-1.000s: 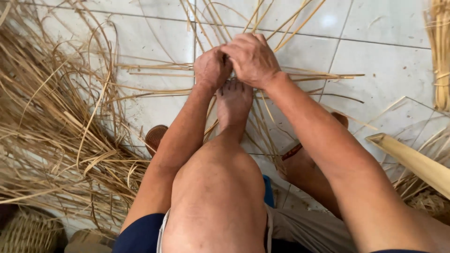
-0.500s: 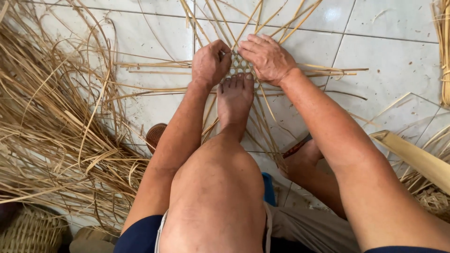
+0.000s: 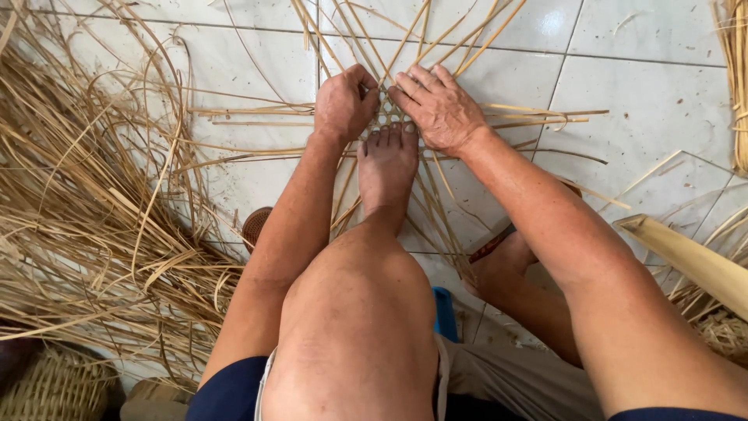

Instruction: Weaving the base of a basket by interlacing thin, flexible strips of material while sitting on the floor.

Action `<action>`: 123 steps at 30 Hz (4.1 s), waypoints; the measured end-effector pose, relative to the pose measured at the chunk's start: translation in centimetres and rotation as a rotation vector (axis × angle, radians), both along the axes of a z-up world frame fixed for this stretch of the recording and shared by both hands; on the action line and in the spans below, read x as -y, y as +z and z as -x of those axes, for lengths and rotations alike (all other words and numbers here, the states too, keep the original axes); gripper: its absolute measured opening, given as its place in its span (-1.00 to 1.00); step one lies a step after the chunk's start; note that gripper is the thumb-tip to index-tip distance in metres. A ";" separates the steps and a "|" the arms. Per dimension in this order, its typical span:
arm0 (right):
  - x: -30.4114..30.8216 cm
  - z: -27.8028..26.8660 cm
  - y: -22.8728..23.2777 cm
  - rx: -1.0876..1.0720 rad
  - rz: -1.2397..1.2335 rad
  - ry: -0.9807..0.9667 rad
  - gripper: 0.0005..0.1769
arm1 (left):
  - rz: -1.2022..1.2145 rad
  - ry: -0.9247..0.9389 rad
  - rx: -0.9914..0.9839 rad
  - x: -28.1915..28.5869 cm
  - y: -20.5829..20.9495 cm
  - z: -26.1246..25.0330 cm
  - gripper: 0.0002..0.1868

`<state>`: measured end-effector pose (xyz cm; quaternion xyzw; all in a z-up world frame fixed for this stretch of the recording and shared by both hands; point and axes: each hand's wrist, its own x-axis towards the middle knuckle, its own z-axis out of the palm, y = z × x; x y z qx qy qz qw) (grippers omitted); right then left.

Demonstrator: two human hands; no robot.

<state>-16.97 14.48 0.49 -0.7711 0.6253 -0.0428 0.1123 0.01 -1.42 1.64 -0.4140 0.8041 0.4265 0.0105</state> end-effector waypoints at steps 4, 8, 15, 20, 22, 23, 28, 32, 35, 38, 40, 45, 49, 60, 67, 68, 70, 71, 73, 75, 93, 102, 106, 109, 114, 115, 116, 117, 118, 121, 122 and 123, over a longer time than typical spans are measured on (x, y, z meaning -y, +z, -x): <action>0.8 -0.9 1.4 -0.129 -0.173 -0.013 -0.20 | -0.054 -0.015 0.025 0.9 -0.3 0.0 -0.95; 1.2 -2.2 2.0 -0.142 -0.317 -0.103 -0.25 | 0.150 -0.235 0.040 1.7 1.2 0.4 -0.96; 1.1 -3.2 1.7 -0.141 -0.316 -0.188 -0.35 | 0.599 -0.503 0.161 4.2 3.9 -0.2 -0.75; 0.2 -3.3 1.6 -0.116 -0.097 -0.206 -0.36 | 0.665 -0.543 -0.055 2.1 5.5 -2.8 -0.77; 0.3 -3.2 1.2 -0.117 -0.126 -0.203 -0.31 | 0.647 -0.554 -0.091 0.5 4.8 -4.1 -0.94; 0.4 -3.1 0.8 -0.071 -0.196 -0.215 -0.31 | 0.334 -0.451 -0.004 -0.5 4.7 -4.5 -0.75; 0.8 -3.3 2.9 0.010 -0.340 -0.238 -0.30 | -0.214 -0.067 0.195 -2.2 -0.5 -5.7 -0.39; 1.1 -3.0 3.3 0.021 -0.358 -0.243 -0.28 | -0.474 0.284 -0.143 -2.0 -2.8 -5.0 -0.42; 1.2 -3.1 2.9 0.040 -0.382 -0.249 -0.29 | -0.298 0.267 -0.083 -1.1 -0.6 -4.3 -0.45; 0.7 -3.0 1.8 0.060 -0.403 -0.251 -0.30 | -0.017 0.121 0.035 -0.5 0.9 -3.7 -0.60; 0.7 -2.9 1.3 0.061 -0.402 -0.245 -0.30 | 0.089 0.059 0.027 0.2 0.3 -3.0 -0.73; 0.8 -3.0 1.8 0.078 -0.387 -0.259 -0.28 | 0.163 -0.150 0.127 2.6 -5.2 -0.4 -0.70; 1.3 -2.9 3.1 -0.004 -0.366 -0.235 -0.33 | 0.057 -0.080 0.082 2.9 -0.8 3.2 -0.58; 2.0 -2.9 4.7 0.004 -0.495 -0.236 -0.28 | 0.600 -0.899 0.019 4.2 2.8 5.7 -0.70; 1.6 -2.8 4.1 -0.020 -0.423 -0.226 -0.29 | 0.996 -1.226 0.202 5.3 4.1 7.7 -0.72; 1.6 -2.8 4.1 0.004 -0.418 -0.234 -0.31 | 0.991 -1.327 0.369 5.1 5.5 8.3 -0.68; 1.3 -2.7 3.9 0.027 -0.413 -0.243 -0.32 | 0.981 -1.422 0.541 4.6 6.9 9.2 -0.63; 1.0 -2.7 3.5 0.053 -0.349 -0.254 -0.35 | 0.996 -1.450 0.623 4.4 6.8 9.5 -0.62; 0.9 -2.8 3.1 0.079 -0.285 -0.263 -0.36 | 1.008 -1.475 0.708 4.3 6.8 10.0 -0.60; 1.0 -2.7 3.2 0.052 -0.334 -0.254 -0.33 | 0.890 -1.576 0.779 4.5 7.1 10.5 -0.84; 1.7 -2.8 4.6 -0.033 -0.473 -0.205 -0.27 | 0.851 -1.478 0.548 4.5 6.2 7.7 -0.75; 0.5 -2.9 4.2 -0.066 -0.160 -0.227 -0.38 | 0.514 -1.072 0.609 1.4 13.1 5.0 -0.61; 1.2 -2.8 3.8 -0.033 -0.307 -0.212 -0.25 | 0.440 -0.911 0.759 0.8 13.4 1.3 -0.73; 1.3 -2.7 4.2 0.002 -0.477 -0.215 -0.31 | 0.483 -0.752 0.690 0.4 12.2 -2.9 -0.81; 2.0 -2.7 4.9 0.055 -0.595 -0.238 -0.24 | -0.126 -0.438 0.816 0.2 18.3 -4.3 -0.68; 2.0 -2.7 4.9 0.054 -0.595 -0.237 -0.24 | -0.126 -0.438 0.815 -0.1 18.4 -5.0 -0.68; 2.1 -2.6 4.9 0.051 -0.584 -0.237 -0.25 | -0.119 -0.426 0.783 -0.4 18.6 -5.7 -0.69; 2.1 -2.6 4.9 0.048 -0.573 -0.236 -0.25 | -0.112 -0.415 0.750 -0.7 18.6 -6.4 -0.71; 2.1 -2.5 4.9 0.046 -0.574 -0.235 -0.25 | -0.114 -0.414 0.749 -1.1 18.8 -6.8 -0.71; 2.1 -2.8 5.0 0.059 -0.568 -0.226 -0.26 | -0.156 -0.454 0.719 -1.9 20.6 -7.9 -0.68; 2.3 -2.7 5.1 0.065 -0.571 -0.233 -0.27 | -0.196 -0.433 0.756 -1.8 21.9 -7.6 -0.72; 2.4 -2.6 5.2 0.071 -0.574 -0.240 -0.27 | -0.237 -0.412 0.793 -1.7 23.2 -7.3 -0.76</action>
